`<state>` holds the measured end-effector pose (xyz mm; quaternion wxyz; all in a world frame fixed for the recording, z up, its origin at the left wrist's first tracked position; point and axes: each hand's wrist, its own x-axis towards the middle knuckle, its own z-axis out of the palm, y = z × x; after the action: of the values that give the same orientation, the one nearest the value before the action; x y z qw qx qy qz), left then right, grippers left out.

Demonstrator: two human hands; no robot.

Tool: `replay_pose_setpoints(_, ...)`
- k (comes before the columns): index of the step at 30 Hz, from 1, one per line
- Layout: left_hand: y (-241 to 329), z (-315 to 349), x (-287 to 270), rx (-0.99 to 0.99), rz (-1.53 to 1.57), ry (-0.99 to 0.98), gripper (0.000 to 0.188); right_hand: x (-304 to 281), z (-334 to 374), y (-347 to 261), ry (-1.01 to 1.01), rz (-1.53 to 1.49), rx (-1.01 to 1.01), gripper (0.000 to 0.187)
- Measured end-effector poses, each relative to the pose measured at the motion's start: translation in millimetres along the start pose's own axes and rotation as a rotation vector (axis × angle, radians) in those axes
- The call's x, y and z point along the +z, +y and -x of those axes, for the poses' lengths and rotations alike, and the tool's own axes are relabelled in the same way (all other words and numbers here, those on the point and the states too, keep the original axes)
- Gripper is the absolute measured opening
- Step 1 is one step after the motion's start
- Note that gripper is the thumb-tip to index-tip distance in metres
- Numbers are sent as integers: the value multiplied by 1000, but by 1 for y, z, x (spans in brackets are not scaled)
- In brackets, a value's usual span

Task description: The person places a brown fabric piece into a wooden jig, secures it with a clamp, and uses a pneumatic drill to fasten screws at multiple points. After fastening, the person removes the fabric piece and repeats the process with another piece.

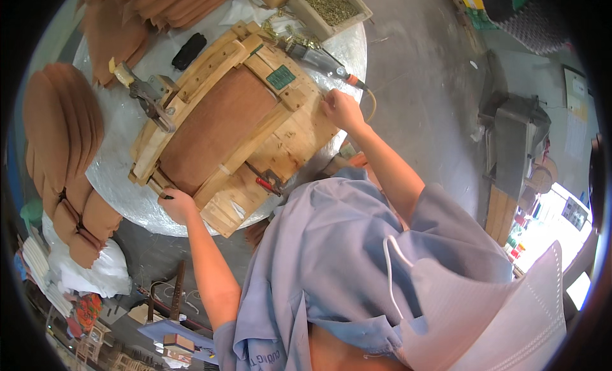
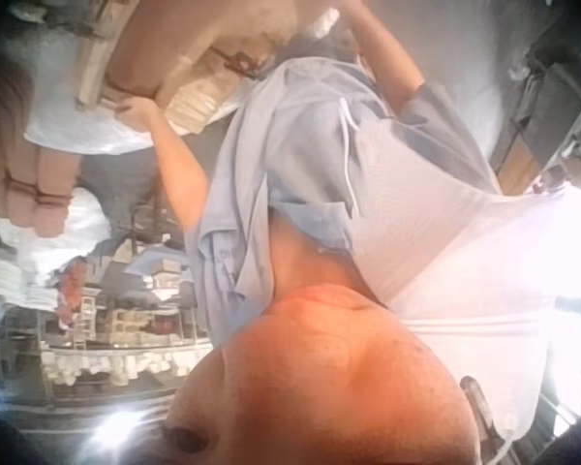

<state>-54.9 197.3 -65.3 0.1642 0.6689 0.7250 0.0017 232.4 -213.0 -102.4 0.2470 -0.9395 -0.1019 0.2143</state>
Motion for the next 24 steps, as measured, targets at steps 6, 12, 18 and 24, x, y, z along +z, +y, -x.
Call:
replay_pose_setpoints(6,-4,-7,3,11,-10,2,65,-8,-14,-6,-34,-69,47,25)
replay_pose_setpoints(12,12,2,-2,-4,-24,-46,65,-13,-32,-35,185,-136,-131,17)
replay_pose_setpoints(18,5,-2,1,1,-19,-42,65,-24,-93,-88,236,18,-565,26)
replay_pose_setpoints(24,7,2,-3,4,-4,-52,65,-23,-143,-130,-60,545,-530,35)
